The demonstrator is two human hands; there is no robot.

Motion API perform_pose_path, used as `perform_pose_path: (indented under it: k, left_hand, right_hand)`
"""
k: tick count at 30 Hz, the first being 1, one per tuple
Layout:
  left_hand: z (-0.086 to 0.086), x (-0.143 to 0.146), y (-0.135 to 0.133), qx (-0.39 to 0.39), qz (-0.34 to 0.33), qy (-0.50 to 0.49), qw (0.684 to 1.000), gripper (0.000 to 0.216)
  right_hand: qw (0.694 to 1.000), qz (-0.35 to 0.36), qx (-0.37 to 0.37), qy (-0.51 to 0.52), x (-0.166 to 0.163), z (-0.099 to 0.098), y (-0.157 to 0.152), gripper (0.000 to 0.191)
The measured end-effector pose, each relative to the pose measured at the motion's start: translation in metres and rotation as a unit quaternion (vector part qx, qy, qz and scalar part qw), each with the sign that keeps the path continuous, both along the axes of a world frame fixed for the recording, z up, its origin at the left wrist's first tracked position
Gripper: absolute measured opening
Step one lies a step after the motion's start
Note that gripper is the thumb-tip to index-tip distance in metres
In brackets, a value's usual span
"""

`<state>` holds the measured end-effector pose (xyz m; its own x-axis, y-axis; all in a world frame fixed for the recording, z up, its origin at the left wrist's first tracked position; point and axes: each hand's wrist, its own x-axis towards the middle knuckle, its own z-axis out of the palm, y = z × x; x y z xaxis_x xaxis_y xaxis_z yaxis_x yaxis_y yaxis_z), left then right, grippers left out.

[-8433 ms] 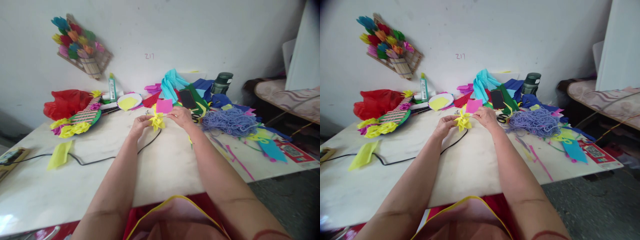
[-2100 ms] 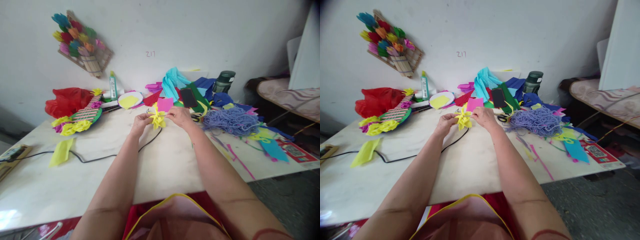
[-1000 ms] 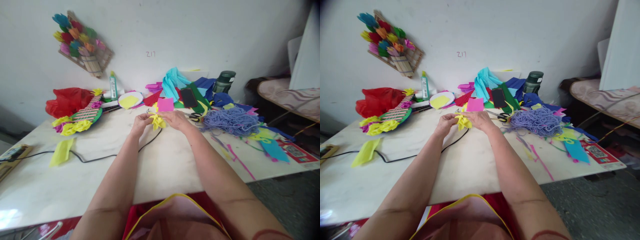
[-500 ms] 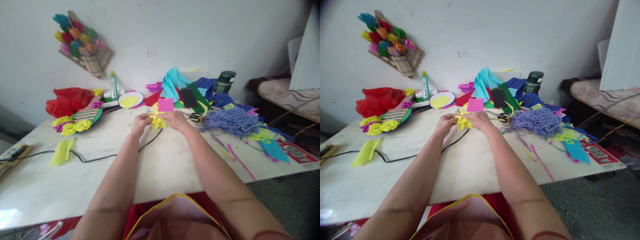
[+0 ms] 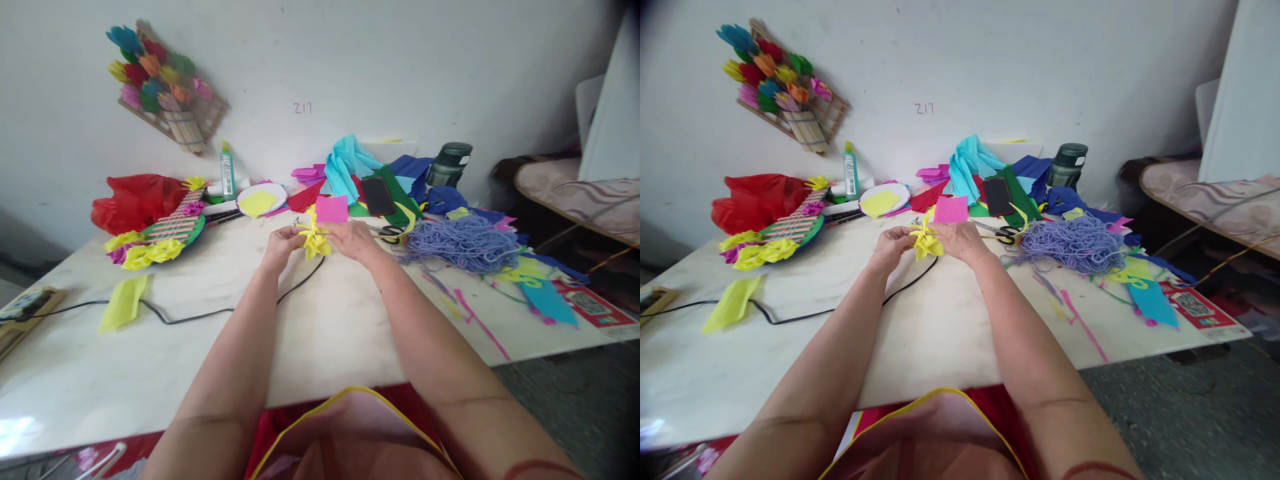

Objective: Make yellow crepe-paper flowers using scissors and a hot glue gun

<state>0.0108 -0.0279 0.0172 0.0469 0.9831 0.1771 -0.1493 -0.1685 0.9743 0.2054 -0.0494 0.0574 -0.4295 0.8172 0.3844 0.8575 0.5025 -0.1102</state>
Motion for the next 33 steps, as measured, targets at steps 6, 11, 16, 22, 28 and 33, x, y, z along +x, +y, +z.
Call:
perform_pose_path:
  k: [6, 11, 16, 22, 28, 33]
  left_hand:
    - [0.001, 0.000, 0.002, 0.002, 0.041, -0.031, 0.999, 0.030]
    - [0.001, -0.001, 0.003, 0.012, 0.063, -0.055, 0.996, 0.032]
    - [0.001, 0.000, 0.003, 0.011, 0.061, -0.074, 0.995, 0.035]
    - [0.002, 0.003, 0.002, 0.026, 0.046, -0.092, 0.994, 0.053]
    - [0.001, 0.006, 0.000, 0.041, 0.017, -0.087, 0.995, 0.066]
    - [0.003, 0.009, -0.002, 0.037, -0.006, -0.077, 0.996, 0.070]
  right_hand:
    - [1.000, -0.015, -0.001, 0.011, 0.007, -0.001, 0.001, 0.039]
    - [0.999, -0.033, 0.007, 0.038, 0.017, -0.008, 0.009, 0.029]
    - [0.988, -0.094, -0.031, 0.118, 0.016, -0.007, 0.014, 0.029]
    - [0.955, -0.074, -0.106, 0.268, 0.008, -0.008, 0.017, 0.029]
    - [0.918, -0.052, -0.153, 0.362, 0.002, -0.013, 0.021, 0.033]
    - [0.908, -0.059, -0.164, 0.380, 0.001, -0.017, 0.024, 0.026]
